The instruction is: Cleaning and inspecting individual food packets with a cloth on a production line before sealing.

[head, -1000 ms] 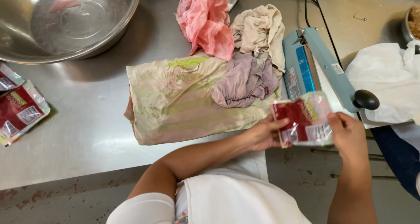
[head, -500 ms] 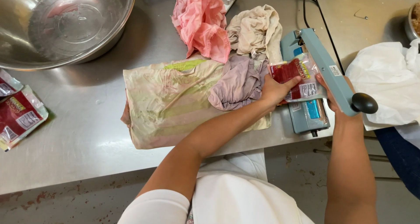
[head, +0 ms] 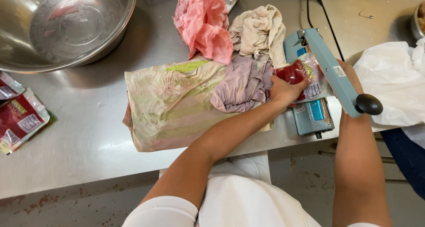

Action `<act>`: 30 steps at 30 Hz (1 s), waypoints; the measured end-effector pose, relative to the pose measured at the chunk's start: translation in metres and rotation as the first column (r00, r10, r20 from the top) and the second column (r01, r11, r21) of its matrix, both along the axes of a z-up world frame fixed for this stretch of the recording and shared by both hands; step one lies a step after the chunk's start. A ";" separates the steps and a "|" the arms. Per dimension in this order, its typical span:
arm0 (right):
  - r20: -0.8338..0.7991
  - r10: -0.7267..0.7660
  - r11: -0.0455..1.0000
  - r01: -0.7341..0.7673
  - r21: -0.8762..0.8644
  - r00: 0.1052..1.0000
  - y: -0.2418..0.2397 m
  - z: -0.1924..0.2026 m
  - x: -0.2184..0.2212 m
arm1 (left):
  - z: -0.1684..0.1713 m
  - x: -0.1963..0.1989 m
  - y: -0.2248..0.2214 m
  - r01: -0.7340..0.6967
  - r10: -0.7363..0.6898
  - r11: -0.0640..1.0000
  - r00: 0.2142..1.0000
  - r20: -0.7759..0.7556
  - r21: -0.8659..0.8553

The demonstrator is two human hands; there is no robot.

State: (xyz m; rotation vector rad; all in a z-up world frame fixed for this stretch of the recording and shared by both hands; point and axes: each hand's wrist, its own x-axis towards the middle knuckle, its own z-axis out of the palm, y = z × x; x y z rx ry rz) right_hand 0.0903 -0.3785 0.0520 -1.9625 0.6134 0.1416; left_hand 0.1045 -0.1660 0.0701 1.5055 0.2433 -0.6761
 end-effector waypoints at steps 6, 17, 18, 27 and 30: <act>-0.011 0.041 0.998 -0.041 0.055 0.999 -0.037 -0.012 -0.034 | 0.000 0.005 -0.003 0.062 -0.057 0.997 0.994 -0.092 0.053; 0.408 -0.096 0.981 0.156 -0.114 0.908 0.007 0.085 -0.077 | -0.007 0.001 -0.005 0.030 -0.028 0.998 0.999 -0.039 0.058; 0.551 -0.088 0.974 0.187 -0.125 0.830 0.027 0.114 -0.090 | -0.008 0.000 -0.007 0.030 -0.028 0.998 0.999 -0.032 0.061; 0.229 0.176 0.629 0.069 -0.774 0.957 0.082 0.072 -0.109 | -0.008 -0.001 -0.005 0.034 -0.034 0.997 0.999 -0.010 0.068; 0.304 0.181 0.645 0.121 -0.755 0.935 0.075 0.042 -0.114 | -0.007 -0.002 0.000 0.061 -0.060 0.996 0.998 -0.015 0.071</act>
